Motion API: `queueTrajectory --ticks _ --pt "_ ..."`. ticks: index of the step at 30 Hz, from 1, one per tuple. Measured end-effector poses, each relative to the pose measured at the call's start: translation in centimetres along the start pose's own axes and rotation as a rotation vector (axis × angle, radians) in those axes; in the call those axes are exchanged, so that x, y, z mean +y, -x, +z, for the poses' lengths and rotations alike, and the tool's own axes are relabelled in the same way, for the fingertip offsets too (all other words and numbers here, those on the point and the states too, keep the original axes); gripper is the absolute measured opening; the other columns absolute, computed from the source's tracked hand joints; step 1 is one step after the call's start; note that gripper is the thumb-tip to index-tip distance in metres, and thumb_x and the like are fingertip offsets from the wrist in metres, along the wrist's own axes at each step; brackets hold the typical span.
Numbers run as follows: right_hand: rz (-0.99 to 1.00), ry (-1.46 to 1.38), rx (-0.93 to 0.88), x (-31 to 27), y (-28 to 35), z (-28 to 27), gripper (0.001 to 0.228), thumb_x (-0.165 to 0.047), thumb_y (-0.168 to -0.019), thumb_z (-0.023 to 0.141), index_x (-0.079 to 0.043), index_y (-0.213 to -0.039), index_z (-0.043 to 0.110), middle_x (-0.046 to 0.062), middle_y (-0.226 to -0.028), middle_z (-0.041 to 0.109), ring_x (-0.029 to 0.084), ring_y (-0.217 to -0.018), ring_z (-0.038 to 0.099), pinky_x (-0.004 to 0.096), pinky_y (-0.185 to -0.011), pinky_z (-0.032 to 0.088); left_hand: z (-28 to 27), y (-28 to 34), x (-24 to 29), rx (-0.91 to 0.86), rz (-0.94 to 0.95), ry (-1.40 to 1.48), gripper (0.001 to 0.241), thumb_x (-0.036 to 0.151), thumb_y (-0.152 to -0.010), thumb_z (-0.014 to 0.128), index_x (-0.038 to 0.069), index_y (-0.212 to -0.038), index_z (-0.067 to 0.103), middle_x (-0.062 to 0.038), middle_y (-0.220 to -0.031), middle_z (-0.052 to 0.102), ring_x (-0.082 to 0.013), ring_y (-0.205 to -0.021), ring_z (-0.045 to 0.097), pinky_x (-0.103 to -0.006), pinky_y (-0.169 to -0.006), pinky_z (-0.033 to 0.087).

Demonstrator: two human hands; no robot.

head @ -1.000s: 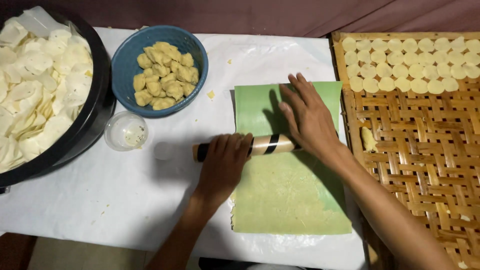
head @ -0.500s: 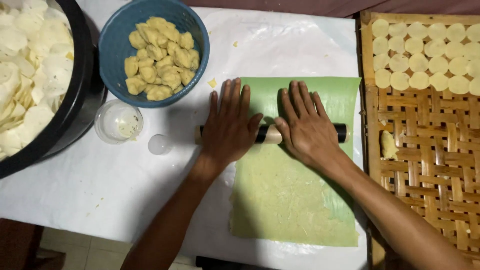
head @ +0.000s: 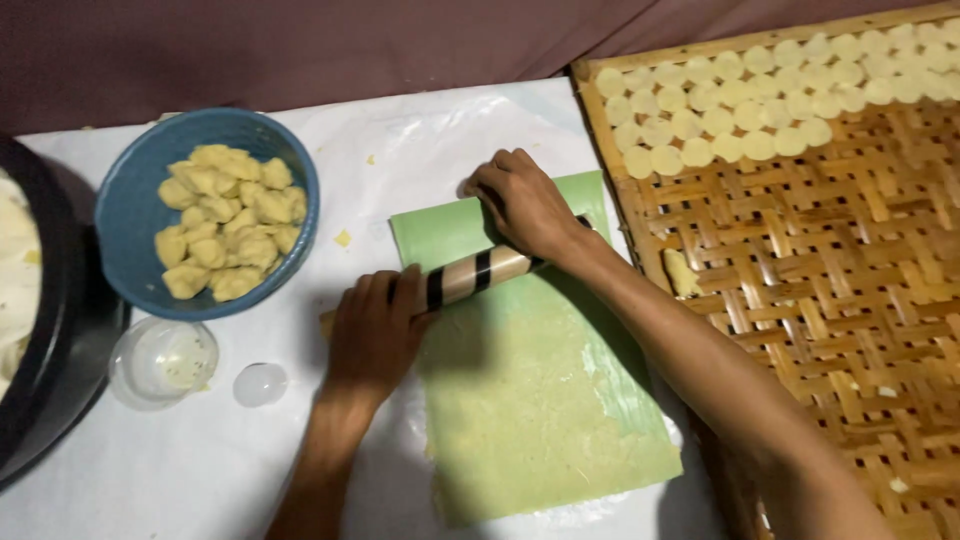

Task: Flatten small balls of dough into thin discs using a rolling pin and transfer them to a tray.

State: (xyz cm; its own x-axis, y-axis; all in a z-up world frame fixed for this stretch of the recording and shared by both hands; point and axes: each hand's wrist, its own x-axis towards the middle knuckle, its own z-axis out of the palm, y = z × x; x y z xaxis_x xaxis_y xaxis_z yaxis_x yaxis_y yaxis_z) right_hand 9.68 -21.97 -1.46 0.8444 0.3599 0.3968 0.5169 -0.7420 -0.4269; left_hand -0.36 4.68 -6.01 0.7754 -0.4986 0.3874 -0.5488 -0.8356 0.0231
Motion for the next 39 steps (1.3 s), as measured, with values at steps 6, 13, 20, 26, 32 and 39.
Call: queueTrajectory --ticks 6,13,20,26,32,39 --pt "0.116 0.167 0.185 -1.1 7.0 -11.0 0.026 -0.024 -0.105 0.065 -0.011 -0.127 0.072 0.015 -0.109 0.065 0.037 -0.109 0.064 0.046 -0.091 0.053 -6.4 -2.6 0.2 -0.146 -0.360 0.637 0.050 0.035 -0.100 0.063 0.006 -0.139 0.056 -0.023 -0.111 0.070 -0.0482 -0.100 0.069 -0.0574 -0.080 0.055" --pt "0.766 0.329 -0.134 -2.0 17.6 -13.8 0.050 -0.045 -0.096 0.068 -0.004 -0.125 0.073 0.028 -0.119 0.067 0.050 -0.106 0.069 0.058 -0.089 0.054 -3.0 -3.1 -2.1 -0.159 -0.588 1.172 0.043 0.041 -0.106 0.051 0.003 -0.121 0.065 -0.019 -0.083 0.074 -0.0290 -0.074 0.072 -0.0433 -0.069 0.057" --pt "0.491 0.357 0.167 1.7 20.2 -9.0 0.026 -0.017 -0.099 0.068 0.001 -0.117 0.061 0.028 -0.099 0.062 0.051 -0.095 0.067 0.056 -0.078 0.054 -4.4 -2.5 -1.3 -0.125 -0.644 1.380 0.044 0.047 -0.105 0.050 0.005 -0.106 0.065 -0.014 -0.076 0.069 -0.0212 -0.065 0.069 -0.0362 -0.061 0.057" --pt "0.390 0.439 0.247 6.5 19.4 -8.1 0.016 -0.007 -0.101 0.062 0.004 -0.112 0.067 0.025 -0.089 0.066 0.044 -0.086 0.069 0.049 -0.071 0.054 -5.5 -2.8 -0.5 -0.116 -0.618 1.297 0.041 0.044 -0.107 0.050 0.006 -0.101 0.063 -0.008 -0.073 0.059 -0.0172 -0.066 0.058 -0.0340 -0.065 0.048" --pt "0.364 0.632 0.161 5.2 18.8 -8.5 0.028 -0.011 -0.096 0.064 -0.008 -0.123 0.072 0.013 -0.086 0.068 0.031 -0.082 0.070 0.040 -0.068 0.054 -6.3 -3.2 0.0 -0.128 -0.645 1.291 0.041 0.045 -0.107 0.049 0.007 -0.102 0.064 -0.005 -0.074 0.055 -0.0156 -0.068 0.053 -0.0338 -0.067 0.044" --pt "0.364 1.091 -0.313 3.6 19.5 -9.1 0.061 -0.013 -0.091 0.058 -0.013 -0.152 0.055 0.014 -0.108 0.072 0.027 -0.097 0.071 0.036 -0.071 0.060 -5.4 -2.9 -0.5 -0.137 -0.642 1.259 0.043 0.046 -0.106 0.052 0.006 -0.109 0.066 -0.006 -0.077 0.056 -0.0171 -0.072 0.052 -0.0354 -0.071 0.042"
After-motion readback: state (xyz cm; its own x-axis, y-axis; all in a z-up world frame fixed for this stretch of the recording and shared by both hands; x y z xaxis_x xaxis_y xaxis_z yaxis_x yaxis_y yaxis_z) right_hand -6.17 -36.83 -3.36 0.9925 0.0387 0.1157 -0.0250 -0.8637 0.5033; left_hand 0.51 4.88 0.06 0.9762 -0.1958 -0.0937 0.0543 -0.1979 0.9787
